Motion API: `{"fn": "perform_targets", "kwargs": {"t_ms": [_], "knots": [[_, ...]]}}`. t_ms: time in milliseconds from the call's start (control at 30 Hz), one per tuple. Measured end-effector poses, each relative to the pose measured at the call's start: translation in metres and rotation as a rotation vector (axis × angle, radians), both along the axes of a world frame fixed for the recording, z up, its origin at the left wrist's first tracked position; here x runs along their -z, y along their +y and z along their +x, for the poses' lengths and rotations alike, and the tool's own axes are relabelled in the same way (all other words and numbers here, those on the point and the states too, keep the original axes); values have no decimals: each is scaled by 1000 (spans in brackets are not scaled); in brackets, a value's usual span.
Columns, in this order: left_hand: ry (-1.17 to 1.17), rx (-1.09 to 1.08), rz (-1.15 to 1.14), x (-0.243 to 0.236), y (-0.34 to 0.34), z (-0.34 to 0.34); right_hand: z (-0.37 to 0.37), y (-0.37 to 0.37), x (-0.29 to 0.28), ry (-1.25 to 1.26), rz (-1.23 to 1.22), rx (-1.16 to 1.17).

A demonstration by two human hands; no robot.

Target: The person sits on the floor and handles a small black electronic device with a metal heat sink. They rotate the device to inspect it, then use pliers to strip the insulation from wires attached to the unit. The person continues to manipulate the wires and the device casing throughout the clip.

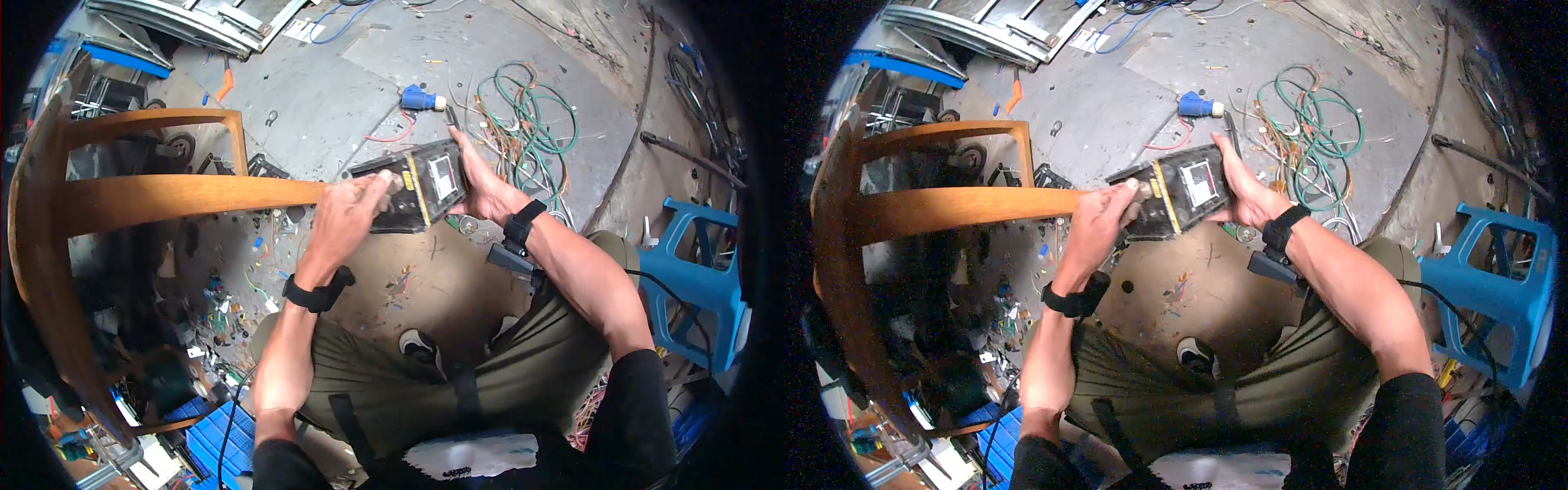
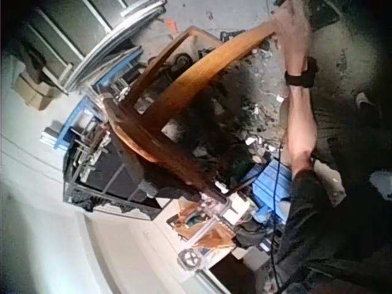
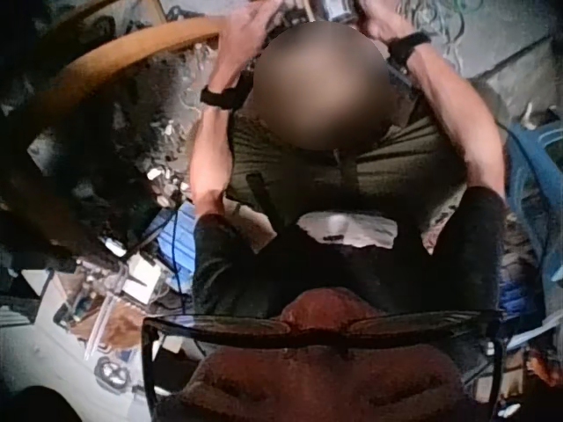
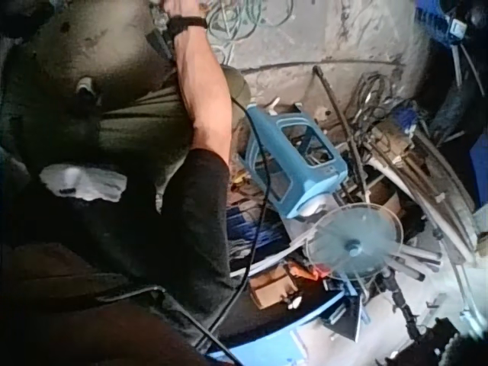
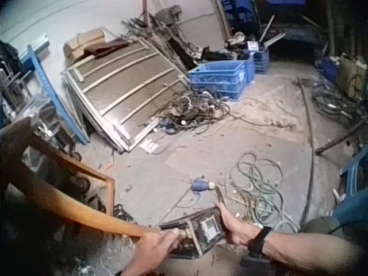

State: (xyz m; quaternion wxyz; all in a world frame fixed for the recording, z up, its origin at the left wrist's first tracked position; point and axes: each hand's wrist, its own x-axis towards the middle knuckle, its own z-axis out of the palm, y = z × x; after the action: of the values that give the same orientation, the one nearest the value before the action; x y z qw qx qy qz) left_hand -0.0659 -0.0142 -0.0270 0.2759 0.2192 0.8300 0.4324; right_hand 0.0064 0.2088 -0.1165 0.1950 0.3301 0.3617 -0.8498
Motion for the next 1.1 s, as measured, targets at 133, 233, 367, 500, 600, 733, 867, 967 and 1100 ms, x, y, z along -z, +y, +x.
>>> {"fn": "perform_targets", "kwargs": {"t_ms": [133, 233, 367, 500, 600, 733, 867, 967, 1100], "knots": [[669, 329, 153, 9, 8, 1, 4, 2, 25, -10, -58, 30], [354, 372, 9, -8, 11, 0, 11, -1, 31, -9, -61, 34], [19, 314, -140, -23, 21, 7, 16, 1, 34, 49, -79, 109], [349, 103, 47, -26, 9, -7, 15, 5, 31, 72, -82, 125], [363, 15, -46, -20, 8, -15, 15, 9, 39, 94, -102, 137], [260, 231, -74, -4, 10, -14, 14, 4, 29, 113, -130, 109], [251, 244, 0, 9, 11, -12, 15, 8, 46, 153, -272, 45], [300, 327, 6, 3, 8, -11, 18, 10, 53, 156, -331, 15], [31, 323, -95, -8, 15, -15, 18, 13, 64, 129, -309, 38]]}}
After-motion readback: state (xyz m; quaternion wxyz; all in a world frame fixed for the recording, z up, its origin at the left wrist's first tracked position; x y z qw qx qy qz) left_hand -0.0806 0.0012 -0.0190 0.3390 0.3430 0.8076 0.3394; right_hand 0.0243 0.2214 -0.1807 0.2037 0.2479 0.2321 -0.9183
